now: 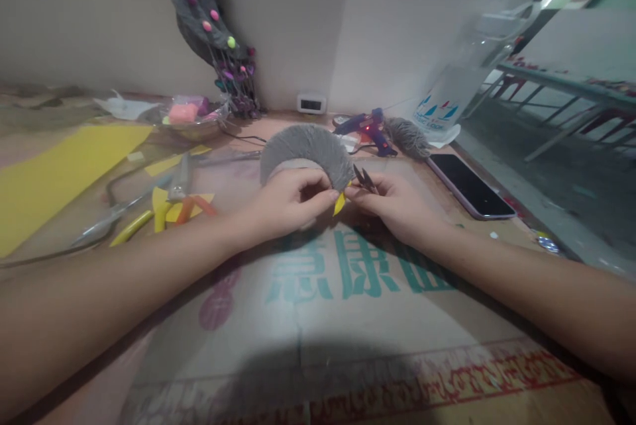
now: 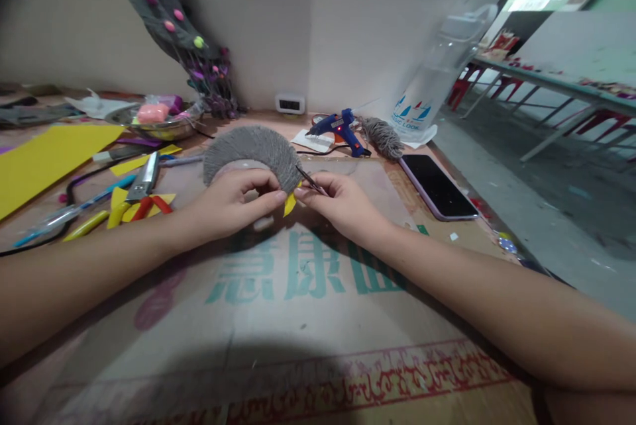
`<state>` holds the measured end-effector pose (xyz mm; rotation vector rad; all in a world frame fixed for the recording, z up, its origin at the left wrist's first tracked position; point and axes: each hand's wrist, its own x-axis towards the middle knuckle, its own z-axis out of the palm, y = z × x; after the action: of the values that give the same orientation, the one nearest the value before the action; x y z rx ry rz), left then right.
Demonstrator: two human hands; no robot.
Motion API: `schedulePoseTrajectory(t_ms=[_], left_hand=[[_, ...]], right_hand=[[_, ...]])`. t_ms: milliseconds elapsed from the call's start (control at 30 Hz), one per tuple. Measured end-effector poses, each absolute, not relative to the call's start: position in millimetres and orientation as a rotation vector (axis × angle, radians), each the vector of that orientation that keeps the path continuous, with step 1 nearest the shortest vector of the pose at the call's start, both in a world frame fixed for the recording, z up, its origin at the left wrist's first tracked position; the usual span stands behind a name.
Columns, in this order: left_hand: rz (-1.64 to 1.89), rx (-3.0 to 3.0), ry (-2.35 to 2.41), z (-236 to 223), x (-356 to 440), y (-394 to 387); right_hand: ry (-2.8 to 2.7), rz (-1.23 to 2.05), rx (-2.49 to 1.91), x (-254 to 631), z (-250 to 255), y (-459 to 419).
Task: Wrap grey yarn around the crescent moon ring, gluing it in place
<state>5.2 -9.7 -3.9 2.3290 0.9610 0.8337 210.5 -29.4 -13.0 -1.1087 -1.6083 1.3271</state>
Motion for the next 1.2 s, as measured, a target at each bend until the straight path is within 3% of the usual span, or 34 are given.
schedulePoseTrajectory(t_ms=[700, 1200], left_hand=[[0.803, 2.266, 0.946, -5.5, 4.0, -6.9], [0.759, 1.694, 0.892, -14.2, 0.8, 1.0]], right_hand=[[-1.578, 1.427, -1.042, 209.7, -17.1, -30.1], [-1.592, 1.528, -0.902, 206.2, -14.1, -34.7]])
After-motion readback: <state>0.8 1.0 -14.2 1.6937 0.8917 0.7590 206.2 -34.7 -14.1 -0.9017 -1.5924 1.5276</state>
